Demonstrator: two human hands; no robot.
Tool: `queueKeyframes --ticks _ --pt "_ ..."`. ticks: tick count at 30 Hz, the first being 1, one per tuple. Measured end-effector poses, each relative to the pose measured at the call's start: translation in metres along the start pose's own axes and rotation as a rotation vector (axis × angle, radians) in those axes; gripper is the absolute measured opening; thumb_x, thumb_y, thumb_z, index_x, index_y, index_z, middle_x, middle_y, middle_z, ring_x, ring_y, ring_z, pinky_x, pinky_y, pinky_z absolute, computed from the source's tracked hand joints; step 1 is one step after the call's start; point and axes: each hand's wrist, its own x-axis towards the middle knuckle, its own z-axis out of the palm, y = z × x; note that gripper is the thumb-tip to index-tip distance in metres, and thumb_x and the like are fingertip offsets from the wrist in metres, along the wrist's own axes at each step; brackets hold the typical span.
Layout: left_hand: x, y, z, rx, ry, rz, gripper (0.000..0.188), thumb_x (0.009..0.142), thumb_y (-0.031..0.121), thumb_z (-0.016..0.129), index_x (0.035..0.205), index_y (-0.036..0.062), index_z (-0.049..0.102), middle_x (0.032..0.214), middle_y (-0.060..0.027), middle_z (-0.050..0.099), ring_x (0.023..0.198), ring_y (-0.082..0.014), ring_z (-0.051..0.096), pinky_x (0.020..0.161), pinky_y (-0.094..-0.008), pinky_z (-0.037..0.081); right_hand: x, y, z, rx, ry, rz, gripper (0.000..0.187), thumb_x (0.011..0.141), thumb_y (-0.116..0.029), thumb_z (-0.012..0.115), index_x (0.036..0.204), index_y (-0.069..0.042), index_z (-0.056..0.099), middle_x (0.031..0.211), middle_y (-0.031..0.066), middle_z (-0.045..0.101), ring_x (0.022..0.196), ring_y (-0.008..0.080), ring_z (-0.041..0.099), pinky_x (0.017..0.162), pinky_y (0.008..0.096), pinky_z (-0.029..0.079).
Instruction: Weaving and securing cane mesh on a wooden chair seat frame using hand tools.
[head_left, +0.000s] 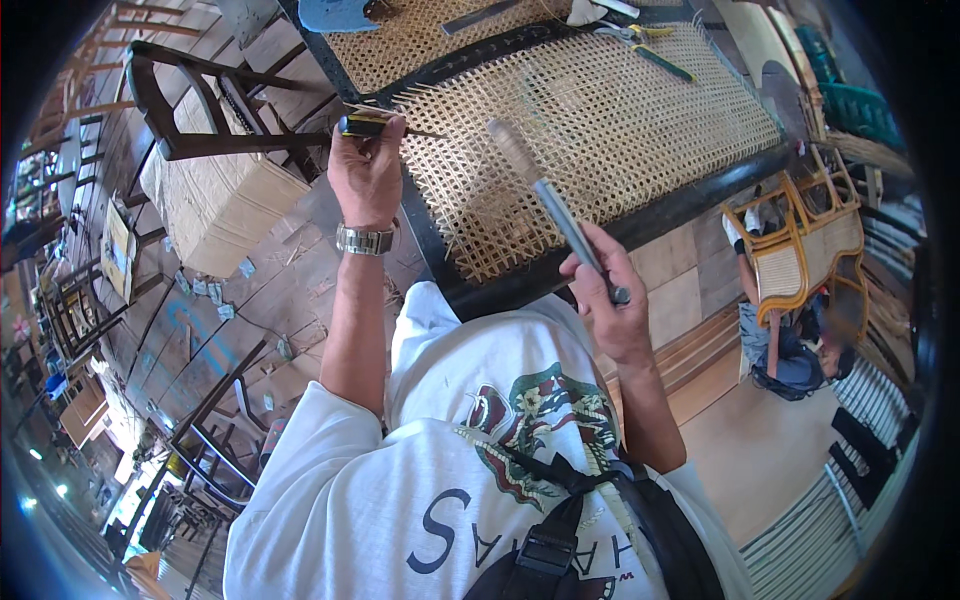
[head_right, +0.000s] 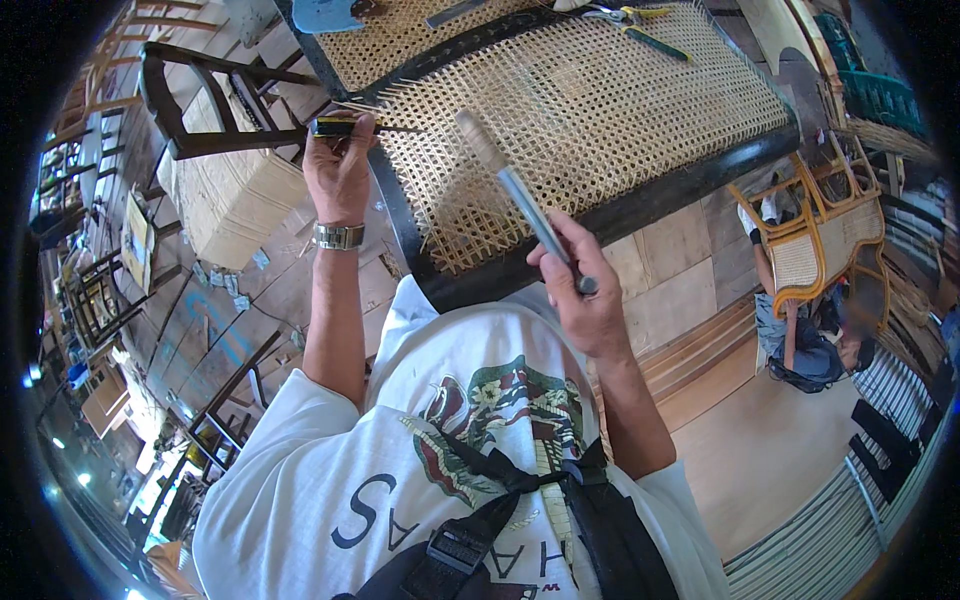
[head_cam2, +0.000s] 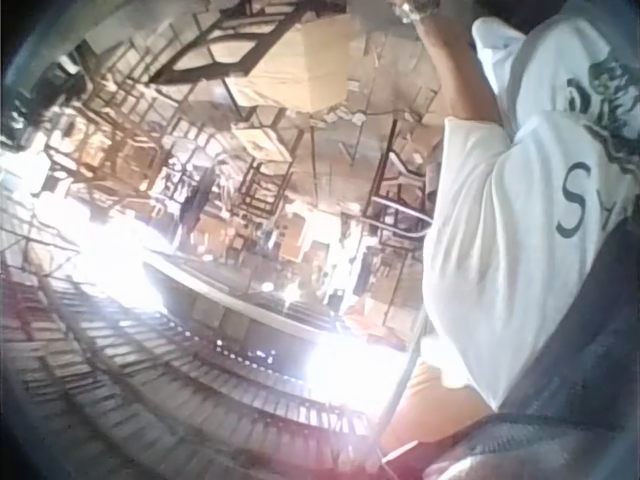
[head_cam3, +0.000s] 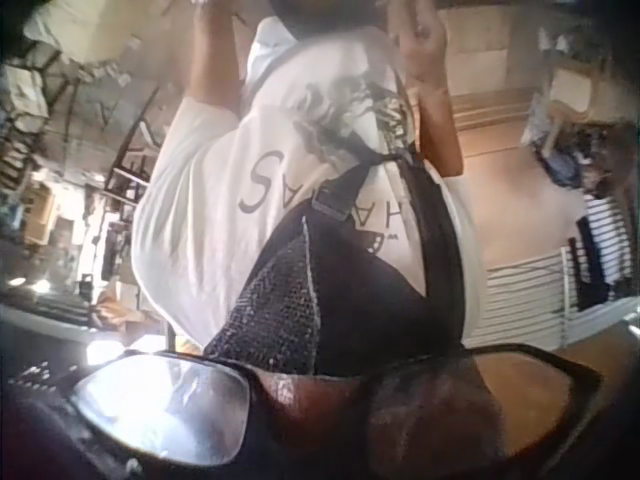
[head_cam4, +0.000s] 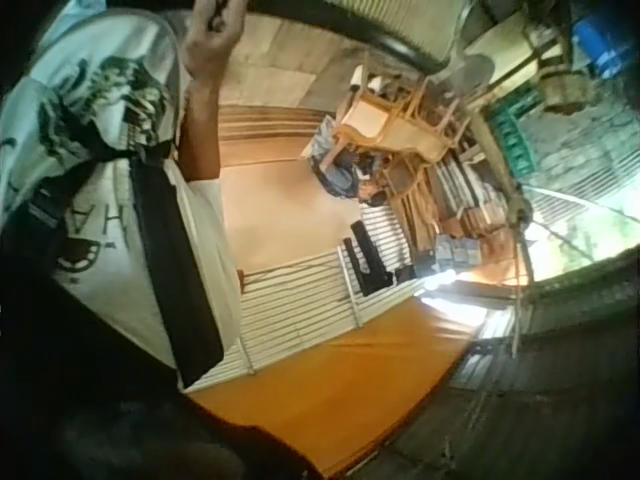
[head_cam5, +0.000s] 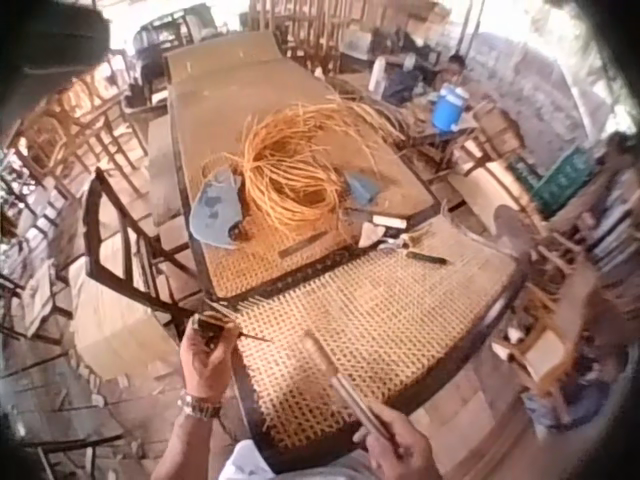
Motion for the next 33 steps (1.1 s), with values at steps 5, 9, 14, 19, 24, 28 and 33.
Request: queueKeyframes --ticks 5,9,14,19,24,28,33 --pt "-0.026 0.015 0.007 -0.092 -0.084 -0.064 0.024 0.093 0.014 0.080 0.111 0.0051 0.066 0.097 -0.0013 0.074 0.085 -0.0064 0.066 0.078 -0.0231 0.052 -0.006 0.003 -0.016 0.240 0.020 0.066 0.045 0.106 -0.013 0.054 0.148 0.001 0.046 0.111 0.0111 0.069 0.064 0.0004 0.048 0.058 0.0153 0.041" --pt "-0.040 0.005 0.019 -0.057 -0.131 -0.040 0.024 0.093 0.014 0.080 0.111 0.0060 0.066 0.097 -0.0013 0.075 0.085 -0.0061 0.067 0.077 -0.0233 0.054 -0.023 -0.002 -0.020 -0.042 -0.112 0.094 0.045 0.105 -0.011 0.055 0.147 0.002 0.048 0.114 0.0110 0.070 0.076 0.0092 0.061 0.072 0.0231 0.051" --pt "-0.042 0.006 0.032 0.078 -0.155 0.012 0.022 0.093 0.013 0.080 0.109 0.0063 0.066 0.094 -0.0015 0.075 0.084 -0.0063 0.068 0.076 -0.0250 0.055 -0.010 -0.009 -0.016 -0.298 -0.413 0.024 0.043 0.101 -0.010 0.061 0.142 0.000 0.056 0.103 0.0148 0.073 0.093 0.0197 0.070 0.086 0.0319 0.055" --pt "-0.036 0.015 0.030 0.060 -0.160 0.074 0.021 0.093 0.012 0.079 0.108 0.0060 0.066 0.093 -0.0017 0.076 0.083 -0.0065 0.068 0.076 -0.0254 0.055 -0.002 -0.009 0.008 -0.289 -0.111 0.003 0.042 0.100 -0.009 0.061 0.141 0.000 0.057 0.106 0.0121 0.072 0.094 0.0148 0.068 0.085 0.0296 0.054" --pt "-0.026 0.012 0.028 0.123 -0.067 0.107 0.024 0.092 0.014 0.081 0.108 0.0058 0.066 0.092 -0.0032 0.076 0.082 -0.0078 0.070 0.076 -0.0263 0.055 -0.009 -0.006 0.010 -0.337 -0.335 -0.178 0.043 0.099 -0.008 0.062 0.141 0.001 0.057 0.120 0.0189 0.071 0.104 0.0238 0.071 0.092 0.0334 0.054" --pt "-0.029 0.006 0.037 0.217 -0.070 0.095 0.025 0.090 0.017 0.082 0.106 0.0070 0.066 0.090 -0.0034 0.077 0.079 -0.0088 0.070 0.073 -0.0274 0.055 -0.001 -0.001 0.010 -0.373 -0.411 -0.180 0.042 0.099 -0.009 0.062 0.140 0.001 0.058 0.128 0.0210 0.069 0.110 0.0274 0.070 0.095 0.0350 0.053" --pt "-0.025 0.013 0.039 0.211 -0.106 0.109 0.024 0.090 0.016 0.082 0.105 0.0069 0.066 0.091 -0.0023 0.077 0.077 -0.0071 0.068 0.070 -0.0259 0.054 0.014 0.006 0.016 -0.293 -0.136 -0.135 0.041 0.099 -0.009 0.062 0.139 0.001 0.058 0.124 0.0206 0.070 0.108 0.0259 0.070 0.094 0.0344 0.054"
